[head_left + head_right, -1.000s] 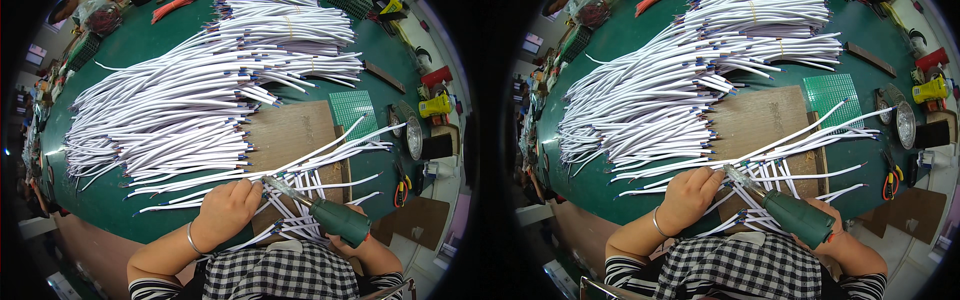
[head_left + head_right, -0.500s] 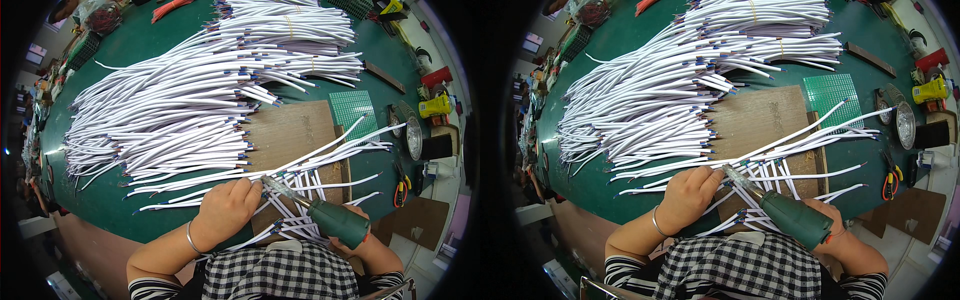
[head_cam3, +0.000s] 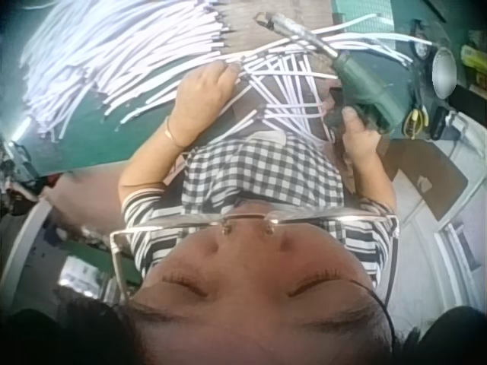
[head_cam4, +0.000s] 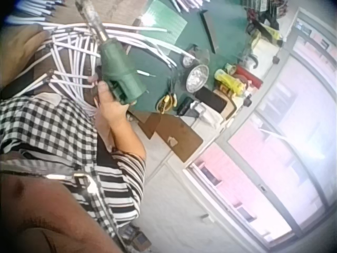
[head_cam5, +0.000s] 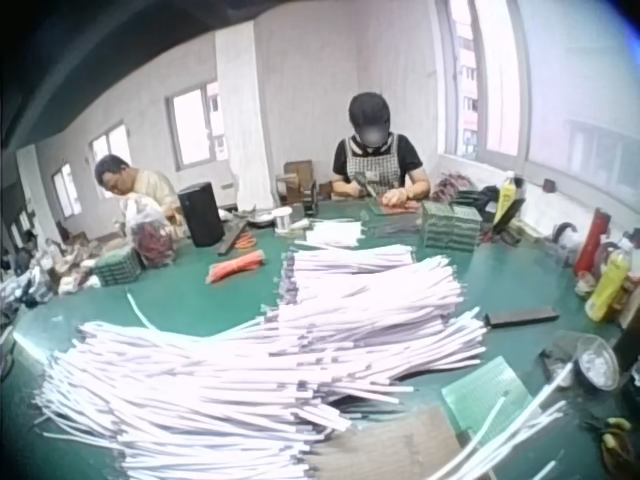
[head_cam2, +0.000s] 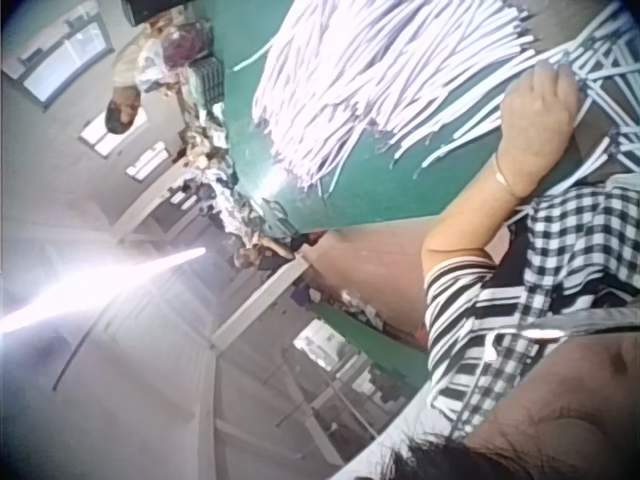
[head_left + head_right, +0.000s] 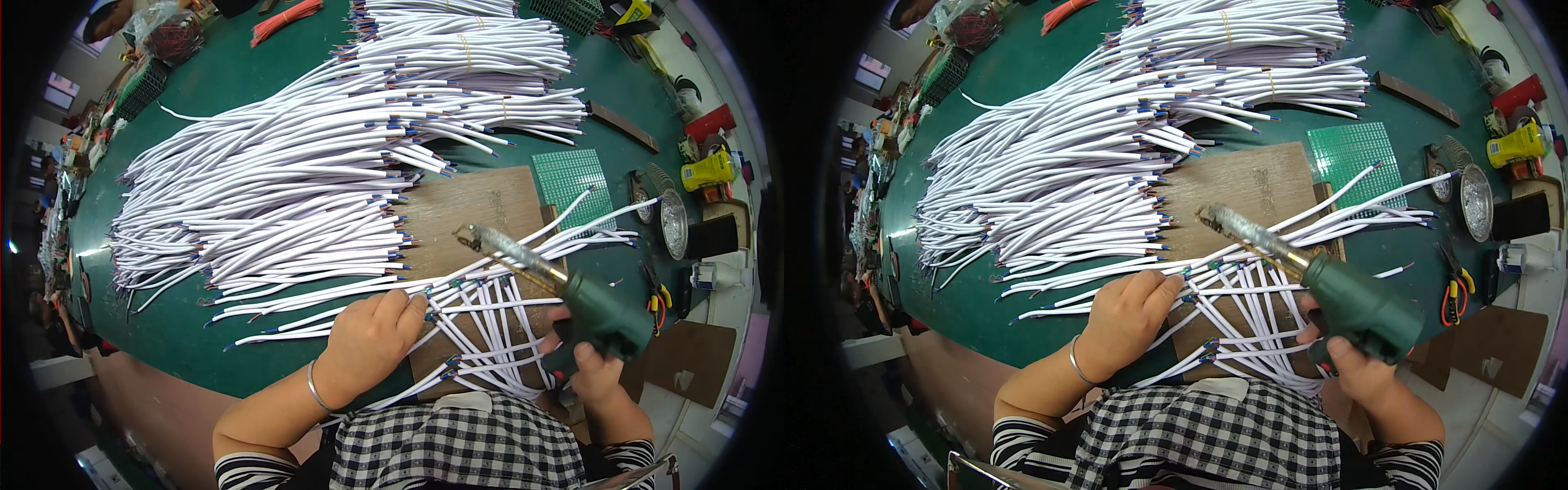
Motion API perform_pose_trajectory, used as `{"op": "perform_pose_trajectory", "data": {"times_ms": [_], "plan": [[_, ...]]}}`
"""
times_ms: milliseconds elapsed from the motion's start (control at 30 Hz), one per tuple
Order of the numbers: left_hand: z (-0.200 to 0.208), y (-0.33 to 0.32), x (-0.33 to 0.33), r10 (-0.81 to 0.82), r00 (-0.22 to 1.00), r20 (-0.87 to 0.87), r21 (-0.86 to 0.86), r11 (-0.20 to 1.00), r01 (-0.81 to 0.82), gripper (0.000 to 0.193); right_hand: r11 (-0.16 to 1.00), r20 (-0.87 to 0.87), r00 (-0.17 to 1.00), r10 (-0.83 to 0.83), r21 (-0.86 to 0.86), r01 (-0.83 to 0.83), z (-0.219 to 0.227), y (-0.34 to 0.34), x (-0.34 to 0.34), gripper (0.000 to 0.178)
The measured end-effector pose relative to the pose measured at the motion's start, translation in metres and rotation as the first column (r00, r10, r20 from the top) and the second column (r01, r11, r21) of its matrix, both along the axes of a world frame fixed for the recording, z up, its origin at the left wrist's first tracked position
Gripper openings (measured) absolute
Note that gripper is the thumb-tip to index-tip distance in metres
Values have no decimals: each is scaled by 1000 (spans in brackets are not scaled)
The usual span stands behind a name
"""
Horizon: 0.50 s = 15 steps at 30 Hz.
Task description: The person solders individual wire ends to connection points with a soldering gun and hands, gathers the processed wires, lifts the bundle, and repeats the soldering process on more wires.
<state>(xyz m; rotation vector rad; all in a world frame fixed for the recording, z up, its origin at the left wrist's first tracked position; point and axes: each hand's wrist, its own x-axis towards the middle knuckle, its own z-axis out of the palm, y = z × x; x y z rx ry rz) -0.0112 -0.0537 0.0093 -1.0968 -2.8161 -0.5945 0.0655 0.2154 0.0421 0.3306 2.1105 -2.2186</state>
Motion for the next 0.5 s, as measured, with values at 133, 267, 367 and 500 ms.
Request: {"op": "perform_pose_trajectory", "data": {"times_ms": [133, 267, 367, 500], "plan": [[0, 0, 0, 2, 1000, -19, 24, 1000, -2, 25, 984, -25, 994, -104, -149, 100, 6, -10, -21, 66], [-4, -3, 1, 12, 999, -39, 78, 997, -9, 25, 963, -83, 996, 23, -264, -44, 7, -14, -41, 65], [-3, -3, 3, 19, 998, -60, 111, 994, -12, 26, 909, -61, 996, 66, -407, -85, -1, -19, -54, 57], [4, -6, 7, 36, 994, -102, 205, 979, -14, 28, 818, -5, 998, 66, -572, -57, -8, -32, -68, 49]]}}
